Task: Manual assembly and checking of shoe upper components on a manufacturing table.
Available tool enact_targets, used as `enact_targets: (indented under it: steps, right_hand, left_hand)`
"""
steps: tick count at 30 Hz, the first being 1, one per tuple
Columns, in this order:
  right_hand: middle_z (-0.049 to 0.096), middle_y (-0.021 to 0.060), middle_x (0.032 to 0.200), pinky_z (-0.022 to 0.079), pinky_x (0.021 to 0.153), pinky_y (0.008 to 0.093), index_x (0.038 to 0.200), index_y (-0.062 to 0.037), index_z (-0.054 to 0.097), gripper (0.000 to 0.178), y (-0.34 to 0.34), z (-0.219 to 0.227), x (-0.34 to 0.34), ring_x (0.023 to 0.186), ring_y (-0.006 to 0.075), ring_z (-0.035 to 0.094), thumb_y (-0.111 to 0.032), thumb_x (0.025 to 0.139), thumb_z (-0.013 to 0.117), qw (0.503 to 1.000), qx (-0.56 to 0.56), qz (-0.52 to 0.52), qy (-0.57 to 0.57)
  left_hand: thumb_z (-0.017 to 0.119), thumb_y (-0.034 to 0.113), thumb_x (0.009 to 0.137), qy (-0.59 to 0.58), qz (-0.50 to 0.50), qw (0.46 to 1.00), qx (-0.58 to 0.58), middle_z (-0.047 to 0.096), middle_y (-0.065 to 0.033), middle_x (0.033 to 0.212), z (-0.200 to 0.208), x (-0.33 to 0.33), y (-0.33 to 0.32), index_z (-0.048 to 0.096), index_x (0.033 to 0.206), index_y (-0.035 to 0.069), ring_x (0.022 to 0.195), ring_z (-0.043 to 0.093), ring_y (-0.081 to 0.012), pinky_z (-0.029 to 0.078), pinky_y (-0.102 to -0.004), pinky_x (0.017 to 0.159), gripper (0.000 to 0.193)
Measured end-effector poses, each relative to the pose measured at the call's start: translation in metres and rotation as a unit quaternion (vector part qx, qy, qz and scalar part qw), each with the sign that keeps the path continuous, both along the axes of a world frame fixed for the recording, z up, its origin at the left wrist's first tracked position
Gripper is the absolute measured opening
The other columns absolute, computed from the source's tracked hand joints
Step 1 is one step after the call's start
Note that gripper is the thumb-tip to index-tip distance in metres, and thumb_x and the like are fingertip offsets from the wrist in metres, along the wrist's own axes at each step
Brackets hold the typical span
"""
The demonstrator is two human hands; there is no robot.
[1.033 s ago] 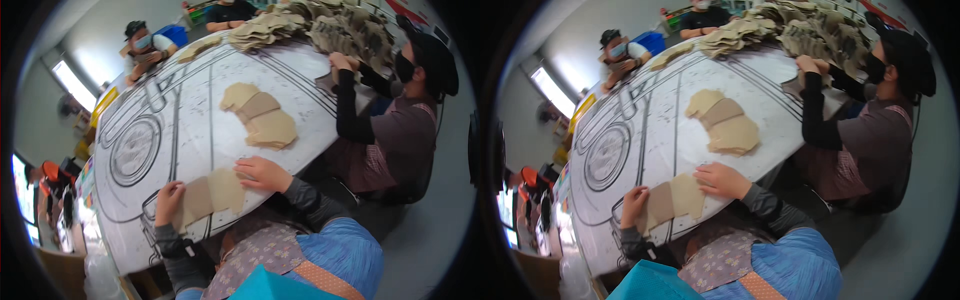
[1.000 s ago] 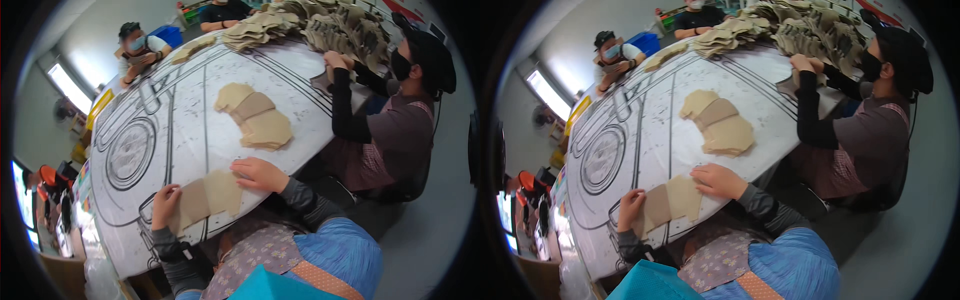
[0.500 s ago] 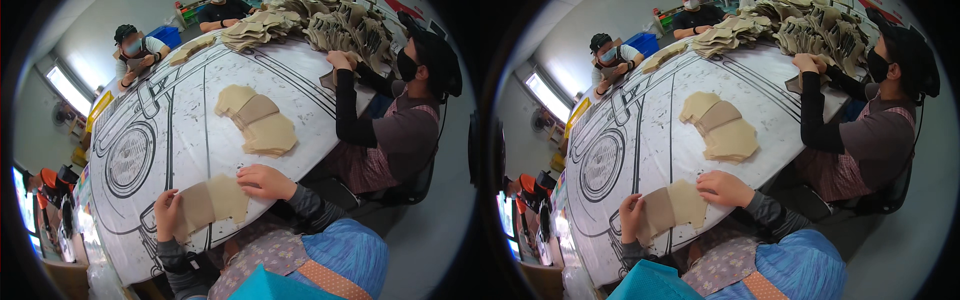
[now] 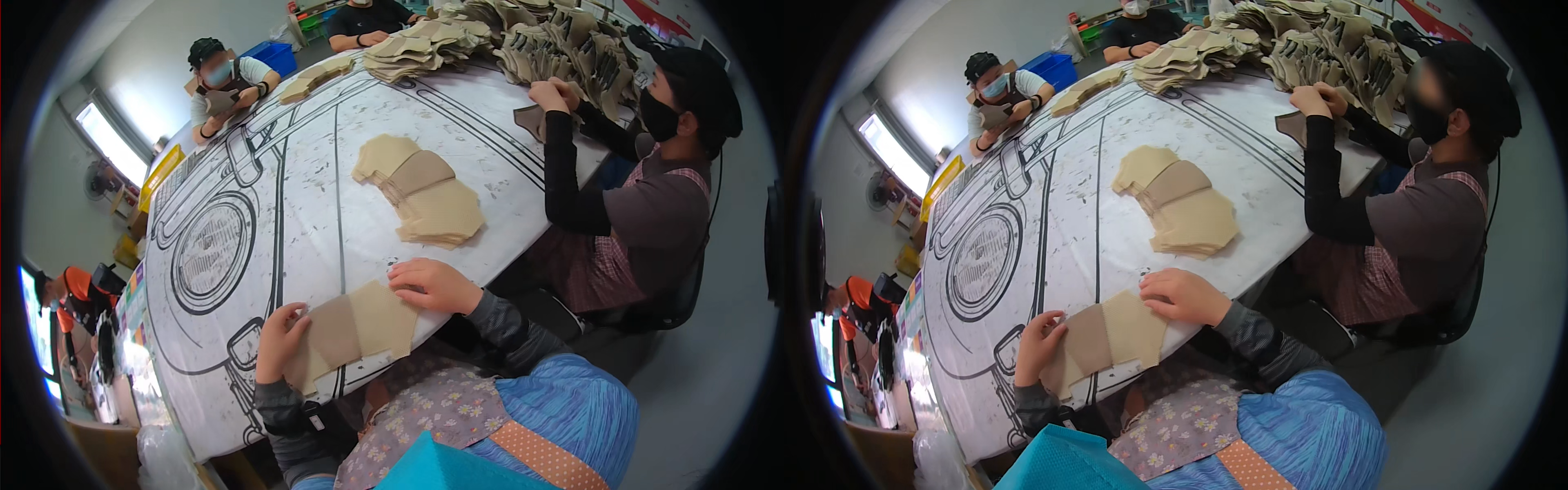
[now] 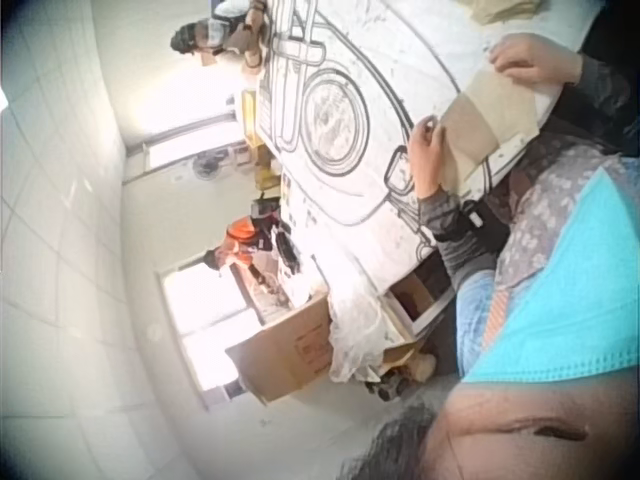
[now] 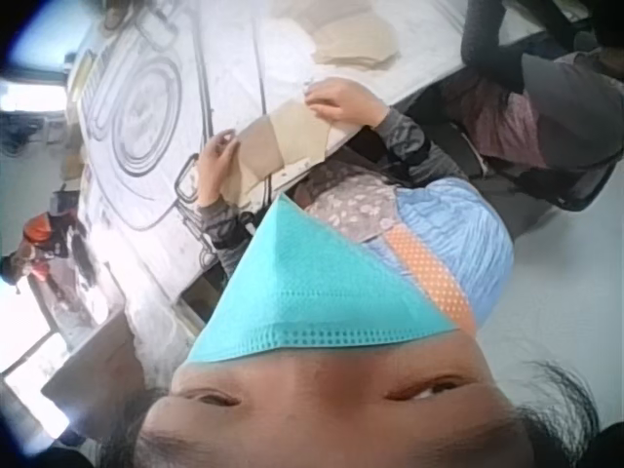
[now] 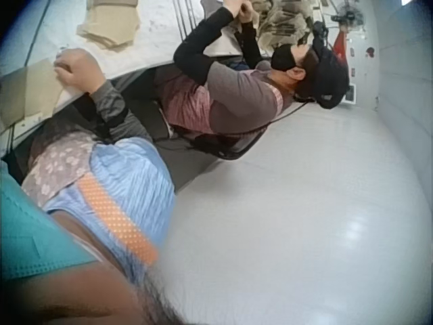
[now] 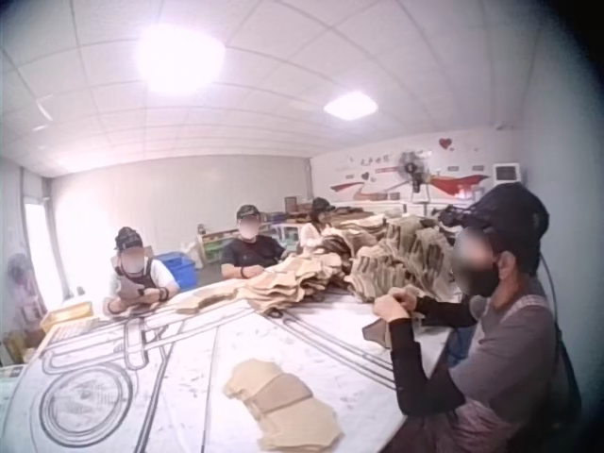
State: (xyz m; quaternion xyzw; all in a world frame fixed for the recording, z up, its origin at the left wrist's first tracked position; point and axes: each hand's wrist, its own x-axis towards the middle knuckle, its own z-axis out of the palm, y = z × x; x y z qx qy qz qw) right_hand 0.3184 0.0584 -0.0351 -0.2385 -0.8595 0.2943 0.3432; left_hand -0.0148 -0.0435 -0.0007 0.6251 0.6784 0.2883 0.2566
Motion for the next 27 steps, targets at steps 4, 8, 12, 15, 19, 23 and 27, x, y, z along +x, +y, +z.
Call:
enact_targets:
  steps: [4, 8, 12, 15, 19, 23, 27]
  right_hand:
    - [0.068, 0.0129, 0.111, 0.048, 0.095, 0.0403, 0.100, -0.0056, 0.070, 0.019, -0.0006, 0.0002, -0.0018, 0.111, 0.0311, 0.061, -0.019, 0.086, 0.066, 1.000, 0.003, -0.002, 0.000]
    - [0.068, 0.0132, 0.110, 0.048, 0.094, 0.0404, 0.098, -0.0051, 0.070, 0.018, -0.0011, 0.0029, -0.0017, 0.110, 0.0311, 0.061, -0.018, 0.085, 0.067, 1.000, 0.002, -0.008, -0.002]
    - [0.069, 0.0115, 0.111, 0.048, 0.094, 0.0389, 0.102, -0.0057, 0.070, 0.020, 0.0002, 0.0047, 0.0001, 0.111, 0.0296, 0.062, -0.016, 0.085, 0.069, 1.000, 0.003, -0.004, -0.020]
    - [0.069, 0.0120, 0.111, 0.048, 0.094, 0.0388, 0.101, -0.0052, 0.070, 0.020, 0.0008, 0.0057, 0.0011, 0.111, 0.0297, 0.061, -0.016, 0.085, 0.070, 1.000, 0.005, -0.003, -0.016]
    - [0.068, 0.0124, 0.112, 0.048, 0.094, 0.0386, 0.101, -0.0048, 0.070, 0.020, 0.0028, 0.0042, -0.0006, 0.111, 0.0296, 0.061, -0.016, 0.085, 0.070, 1.000, 0.003, 0.003, -0.016]
    - [0.069, 0.0140, 0.108, 0.050, 0.091, 0.0403, 0.098, -0.0035, 0.070, 0.019, 0.0017, -0.0002, -0.0016, 0.105, 0.0324, 0.063, -0.017, 0.084, 0.068, 1.000, -0.003, -0.011, 0.015]
    - [0.070, 0.0137, 0.108, 0.051, 0.090, 0.0373, 0.099, -0.0020, 0.070, 0.018, -0.0019, 0.0050, 0.0003, 0.104, 0.0303, 0.065, -0.013, 0.086, 0.069, 0.999, -0.031, -0.024, 0.012]
  left_hand:
    - [0.069, 0.013, 0.085, -0.009, 0.001, 1.000, -0.003, 0.066, -0.0111, 0.095, -0.0037, -0.0032, -0.0018, 0.067, 0.112, 0.002, 0.082, 0.059, -0.0213, 0.048, -0.0319, 0.077, 0.029]
    - [0.068, 0.013, 0.086, -0.022, -0.012, 1.000, -0.006, 0.067, -0.0108, 0.097, -0.0015, -0.0026, -0.0020, 0.066, 0.113, 0.002, 0.085, 0.060, -0.0213, 0.048, -0.0318, 0.077, 0.028]
    - [0.067, 0.010, 0.088, 0.000, -0.032, 0.999, 0.040, 0.067, -0.0079, 0.091, -0.0028, -0.0018, -0.0037, 0.067, 0.114, 0.002, 0.078, 0.057, -0.0141, 0.048, -0.0276, 0.073, 0.028]
    - [0.067, 0.010, 0.088, 0.007, -0.023, 0.999, 0.032, 0.066, -0.0071, 0.088, 0.0018, 0.0018, -0.0029, 0.067, 0.115, 0.001, 0.074, 0.056, -0.0132, 0.047, -0.0269, 0.070, 0.028]
    - [0.067, 0.009, 0.088, -0.012, -0.006, 1.000, 0.015, 0.066, -0.0066, 0.087, 0.0001, 0.0002, -0.0029, 0.067, 0.114, 0.001, 0.071, 0.055, -0.0119, 0.046, -0.0259, 0.067, 0.027]
    - [0.067, 0.007, 0.088, -0.013, -0.010, 1.000, 0.021, 0.066, -0.0065, 0.087, 0.0008, 0.0007, -0.0033, 0.067, 0.112, 0.000, 0.071, 0.055, -0.0103, 0.046, -0.0246, 0.066, 0.025]
    - [0.068, 0.005, 0.088, -0.048, 0.015, 0.993, 0.107, 0.066, -0.0062, 0.088, 0.0004, 0.0000, -0.0008, 0.068, 0.109, 0.000, 0.071, 0.056, -0.0096, 0.046, -0.0238, 0.066, 0.022]
